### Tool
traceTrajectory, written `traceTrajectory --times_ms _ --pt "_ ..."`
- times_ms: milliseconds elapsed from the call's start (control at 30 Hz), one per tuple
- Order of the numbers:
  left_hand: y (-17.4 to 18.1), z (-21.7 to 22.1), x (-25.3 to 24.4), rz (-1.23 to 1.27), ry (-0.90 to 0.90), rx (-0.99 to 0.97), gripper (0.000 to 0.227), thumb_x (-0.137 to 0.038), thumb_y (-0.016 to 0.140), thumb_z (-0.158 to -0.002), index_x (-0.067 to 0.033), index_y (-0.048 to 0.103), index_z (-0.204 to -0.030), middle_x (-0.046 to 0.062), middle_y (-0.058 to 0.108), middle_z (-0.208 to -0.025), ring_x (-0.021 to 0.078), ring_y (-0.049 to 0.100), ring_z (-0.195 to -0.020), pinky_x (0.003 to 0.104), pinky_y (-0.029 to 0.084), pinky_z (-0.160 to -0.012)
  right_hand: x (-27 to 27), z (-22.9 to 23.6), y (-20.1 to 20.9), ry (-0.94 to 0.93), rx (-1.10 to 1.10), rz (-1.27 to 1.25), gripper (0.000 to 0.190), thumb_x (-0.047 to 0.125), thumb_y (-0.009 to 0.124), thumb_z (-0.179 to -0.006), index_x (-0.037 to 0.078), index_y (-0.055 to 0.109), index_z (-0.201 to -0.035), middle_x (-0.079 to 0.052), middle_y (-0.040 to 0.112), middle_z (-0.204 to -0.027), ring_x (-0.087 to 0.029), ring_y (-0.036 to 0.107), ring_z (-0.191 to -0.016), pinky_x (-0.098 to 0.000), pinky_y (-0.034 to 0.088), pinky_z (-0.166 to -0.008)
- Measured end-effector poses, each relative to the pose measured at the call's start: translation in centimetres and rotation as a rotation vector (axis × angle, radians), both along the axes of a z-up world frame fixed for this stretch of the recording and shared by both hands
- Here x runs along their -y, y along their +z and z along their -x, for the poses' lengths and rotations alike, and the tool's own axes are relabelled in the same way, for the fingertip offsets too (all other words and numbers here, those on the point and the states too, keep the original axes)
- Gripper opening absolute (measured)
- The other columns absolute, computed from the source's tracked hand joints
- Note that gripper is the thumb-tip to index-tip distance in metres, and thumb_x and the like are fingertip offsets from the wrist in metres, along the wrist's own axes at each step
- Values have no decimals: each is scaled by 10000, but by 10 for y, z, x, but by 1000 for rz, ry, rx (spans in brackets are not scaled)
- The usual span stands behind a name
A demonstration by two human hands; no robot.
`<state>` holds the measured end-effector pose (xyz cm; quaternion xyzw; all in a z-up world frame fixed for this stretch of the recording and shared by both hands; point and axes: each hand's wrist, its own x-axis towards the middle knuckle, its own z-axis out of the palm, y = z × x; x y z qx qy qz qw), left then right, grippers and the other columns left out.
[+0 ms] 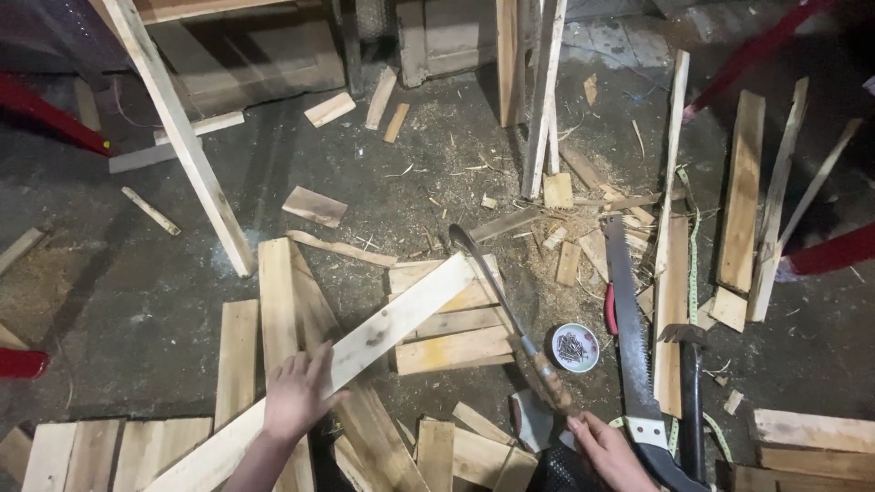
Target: The person sits on the floor and uses a hammer to drive nails into wooden planks, joining them together. They then use a hand saw to cut a piece of wood and place it into a wooden frame structure.
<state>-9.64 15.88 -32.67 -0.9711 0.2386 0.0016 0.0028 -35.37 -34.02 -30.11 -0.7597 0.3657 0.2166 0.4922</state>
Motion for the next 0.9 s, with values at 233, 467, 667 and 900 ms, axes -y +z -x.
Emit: traceTrajectory --times_ms 233,467,667,900 --pt "11 -8 7 32 25 -84 651 -612 678 -813 -159 545 -1260 -10 650 -1022 170 670 -927 342 510 -808 -3 -2 6 -72 -70 -66 357 348 589 -996 31 744 -1052 -43 566 -618 -146 506 -462 -282 356 -451" --pt "28 -8 16 106 -14 -129 354 -535 628 -887 -197 599 -989 -29 636 -881 164 664 -829 354 502 -770 0 9 2 63 -4 151 320 365 559 -975 92 725 -986 -27 682 -697 -125 597 -599 -259 430 -587" --pt "63 -17 40 221 99 -489 240 -297 661 -877 -305 705 -1113 -74 747 -1023 198 721 -905 391 553 -805 -2 10 -3 -127 -93 -107 342 341 593 -1008 32 739 -1029 -56 533 -578 -167 476 -408 -304 333 -412" --pt "146 -43 69 602 187 -451 259 -307 749 -854 -195 742 -1087 -9 826 -1005 146 802 -844 310 661 -829 21 36 -7 -46 217 71 386 250 675 -900 88 763 -1240 -37 633 -569 -148 534 -485 -277 370 -482"
